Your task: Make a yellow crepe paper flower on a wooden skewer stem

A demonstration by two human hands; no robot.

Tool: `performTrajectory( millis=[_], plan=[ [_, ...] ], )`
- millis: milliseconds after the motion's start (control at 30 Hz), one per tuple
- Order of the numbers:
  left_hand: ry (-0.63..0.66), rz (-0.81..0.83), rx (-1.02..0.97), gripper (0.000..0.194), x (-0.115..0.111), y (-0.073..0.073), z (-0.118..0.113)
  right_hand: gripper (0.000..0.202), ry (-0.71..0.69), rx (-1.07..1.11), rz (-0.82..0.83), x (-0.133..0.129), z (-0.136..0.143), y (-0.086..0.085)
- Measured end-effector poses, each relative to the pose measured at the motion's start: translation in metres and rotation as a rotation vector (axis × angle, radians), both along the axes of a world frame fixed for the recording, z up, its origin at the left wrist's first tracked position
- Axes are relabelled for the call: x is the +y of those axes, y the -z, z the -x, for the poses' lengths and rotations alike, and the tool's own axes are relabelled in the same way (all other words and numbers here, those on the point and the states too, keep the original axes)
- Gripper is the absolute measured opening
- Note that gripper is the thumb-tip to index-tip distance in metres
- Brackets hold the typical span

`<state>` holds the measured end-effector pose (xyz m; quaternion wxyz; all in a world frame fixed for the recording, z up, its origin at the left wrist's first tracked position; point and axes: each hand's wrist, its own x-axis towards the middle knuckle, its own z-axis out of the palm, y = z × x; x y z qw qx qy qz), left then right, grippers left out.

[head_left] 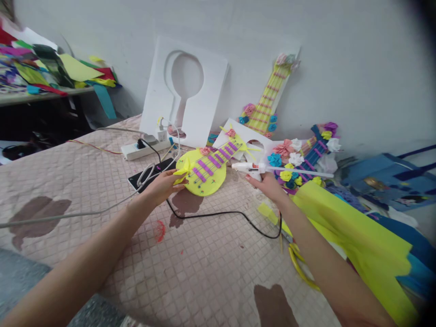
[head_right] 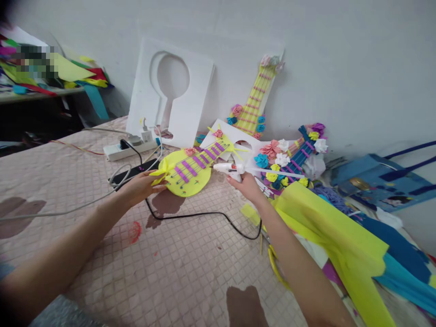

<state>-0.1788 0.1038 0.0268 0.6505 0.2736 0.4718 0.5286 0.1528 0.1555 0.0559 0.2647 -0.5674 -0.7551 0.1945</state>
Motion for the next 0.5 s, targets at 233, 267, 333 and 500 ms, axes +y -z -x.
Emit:
performTrajectory(
  millis=[233,267,333,500],
  plan=[
    [-0.01,-0.013,0.003,0.011,-0.001,-0.003,0.002,0.036,0.246,-0.031,-0.122,0.032,-0.031,0.043],
    [-0.01,-0.016,0.005,0.011,-0.001,-0.003,0.001,0.037,0.27,-0.034,-0.128,0.034,-0.03,0.048],
    [-0.009,-0.02,0.013,0.012,-0.001,-0.003,0.001,0.039,0.302,-0.038,-0.135,0.038,-0.028,0.055],
    [0.001,-0.048,0.067,0.019,-0.001,-0.002,0.004,0.041,0.272,-0.041,-0.13,0.041,-0.028,0.06]
  ],
)
